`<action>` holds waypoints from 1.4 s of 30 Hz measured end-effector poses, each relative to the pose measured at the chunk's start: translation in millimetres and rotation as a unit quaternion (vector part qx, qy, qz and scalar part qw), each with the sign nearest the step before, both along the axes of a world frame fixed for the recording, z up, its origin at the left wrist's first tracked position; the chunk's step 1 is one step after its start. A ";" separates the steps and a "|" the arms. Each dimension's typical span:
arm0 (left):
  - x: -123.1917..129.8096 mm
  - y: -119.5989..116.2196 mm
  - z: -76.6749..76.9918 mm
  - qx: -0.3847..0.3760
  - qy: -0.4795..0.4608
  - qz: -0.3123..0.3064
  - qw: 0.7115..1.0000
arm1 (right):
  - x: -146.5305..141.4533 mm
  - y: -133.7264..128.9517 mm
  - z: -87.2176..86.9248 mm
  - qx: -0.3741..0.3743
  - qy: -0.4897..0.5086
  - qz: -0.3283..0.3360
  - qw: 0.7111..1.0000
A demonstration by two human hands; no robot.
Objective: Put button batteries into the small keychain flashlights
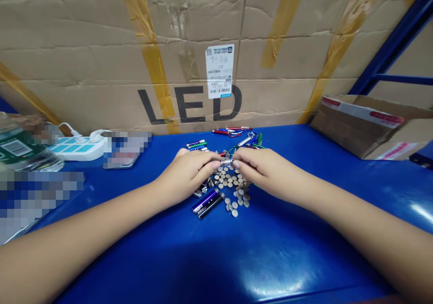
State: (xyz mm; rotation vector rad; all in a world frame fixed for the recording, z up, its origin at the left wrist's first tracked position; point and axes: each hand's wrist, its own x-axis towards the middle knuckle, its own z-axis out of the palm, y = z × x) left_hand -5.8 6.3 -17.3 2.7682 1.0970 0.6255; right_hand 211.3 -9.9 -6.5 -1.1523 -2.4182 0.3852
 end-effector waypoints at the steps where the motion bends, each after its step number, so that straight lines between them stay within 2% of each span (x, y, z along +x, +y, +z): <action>1: 0.1 -0.1 -0.4 0.008 -0.017 0.008 1.000 | 0.1 -0.3 0.4 -0.003 0.005 -0.005 1.000; 4: 0.0 -1.2 -1.9 0.035 -0.040 0.015 0.998 | 0.0 -0.7 0.3 -0.019 0.003 -0.003 1.000; 8: -0.3 -2.9 -3.5 0.046 -0.025 0.005 0.999 | -1.3 -0.3 -2.1 0.003 -0.022 0.008 1.000; 12: 0.0 -3.0 -5.7 0.025 0.005 0.008 1.000 | -3.6 -0.3 -3.0 0.060 -0.093 -0.012 0.994; 15: 1.1 -2.7 -7.6 -0.010 0.005 0.005 1.000 | -5.1 -0.7 -2.7 0.129 -0.178 -0.030 0.975; 17: 1.8 -3.0 -8.7 -0.017 -0.004 0.006 1.000 | -5.8 -1.0 -2.8 0.154 -0.197 -0.031 0.968; 22: 1.2 -4.7 -10.4 0.062 0.000 -0.005 0.998 | -7.3 -2.1 -5.7 0.076 -0.126 -0.012 0.989; 24: 0.9 -5.2 -10.5 0.079 0.005 -0.018 0.997 | -8.3 -2.6 -7.3 0.079 -0.114 0.000 0.990; 27: 2.4 -5.9 -8.8 0.069 -0.011 -0.021 0.997 | -8.7 -3.2 -8.5 0.179 -0.149 0.007 0.972; 30: 6.0 -7.2 -5.8 0.001 -0.044 -0.024 0.999 | -6.4 -2.7 -7.7 0.305 -0.195 0.018 0.932; 33: 8.9 -8.1 -3.8 -0.050 -0.075 -0.026 0.996 | -3.4 -0.9 -6.7 0.360 -0.203 0.021 0.911; 36: 9.4 -7.6 -4.5 -0.030 -0.074 -0.027 0.996 | -1.5 1.5 -7.4 0.351 -0.207 0.017 0.913; 42: 8.1 -3.2 -10.6 -0.002 -0.056 -0.030 0.998 | 0.7 2.2 -6.4 0.286 -0.210 -0.004 0.935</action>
